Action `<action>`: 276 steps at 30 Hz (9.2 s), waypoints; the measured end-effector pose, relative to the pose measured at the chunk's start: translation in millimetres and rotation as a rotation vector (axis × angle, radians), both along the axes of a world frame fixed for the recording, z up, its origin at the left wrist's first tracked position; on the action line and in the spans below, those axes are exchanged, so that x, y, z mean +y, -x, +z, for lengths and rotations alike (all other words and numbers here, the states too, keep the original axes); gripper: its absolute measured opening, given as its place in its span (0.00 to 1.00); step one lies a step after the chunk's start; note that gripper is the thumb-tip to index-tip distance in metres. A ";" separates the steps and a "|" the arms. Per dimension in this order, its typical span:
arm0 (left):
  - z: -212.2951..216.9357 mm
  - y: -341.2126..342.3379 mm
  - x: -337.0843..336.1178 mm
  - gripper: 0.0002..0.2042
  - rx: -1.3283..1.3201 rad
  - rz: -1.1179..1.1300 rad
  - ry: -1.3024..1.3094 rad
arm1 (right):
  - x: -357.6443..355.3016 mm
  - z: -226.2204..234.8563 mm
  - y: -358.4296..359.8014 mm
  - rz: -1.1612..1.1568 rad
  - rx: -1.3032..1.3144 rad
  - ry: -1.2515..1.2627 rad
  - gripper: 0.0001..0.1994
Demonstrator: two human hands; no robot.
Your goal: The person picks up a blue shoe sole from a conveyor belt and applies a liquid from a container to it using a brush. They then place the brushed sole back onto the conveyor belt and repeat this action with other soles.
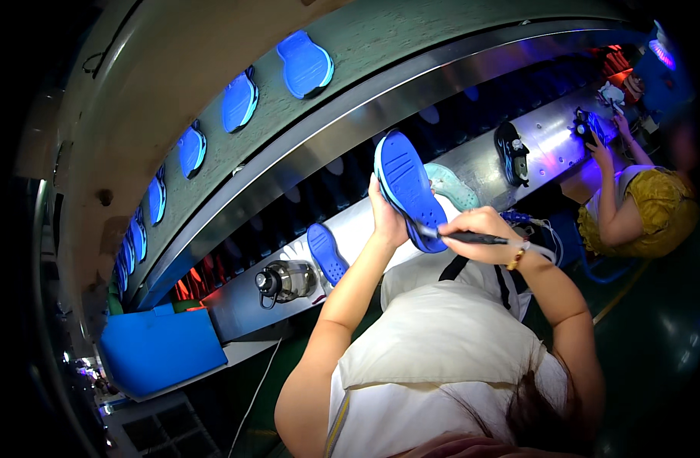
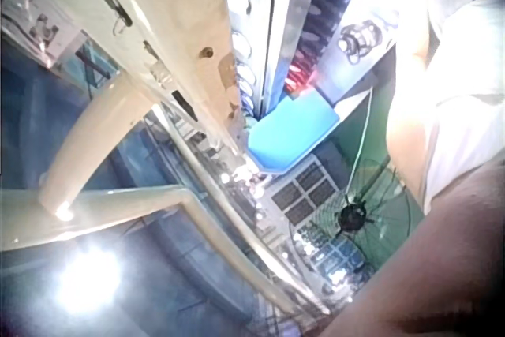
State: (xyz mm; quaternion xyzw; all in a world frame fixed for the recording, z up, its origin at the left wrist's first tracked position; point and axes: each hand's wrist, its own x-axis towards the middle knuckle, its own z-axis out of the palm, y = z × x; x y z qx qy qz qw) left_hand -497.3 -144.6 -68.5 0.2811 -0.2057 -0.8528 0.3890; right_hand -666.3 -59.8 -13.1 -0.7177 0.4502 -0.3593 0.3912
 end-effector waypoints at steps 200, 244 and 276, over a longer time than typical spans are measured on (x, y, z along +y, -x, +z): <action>48.4 72.4 -18.5 0.22 -0.211 -0.551 -0.133 | -34.1 14.4 116.2 0.419 -0.092 -0.004 0.09; 75.1 80.2 -34.1 0.28 -0.199 -0.144 0.318 | 8.3 -65.8 179.9 -0.868 -1.404 -0.002 0.16; -164.0 -55.5 146.7 0.15 -1.232 -0.657 0.031 | 0.9 -166.9 144.6 -0.911 -1.384 -0.736 0.10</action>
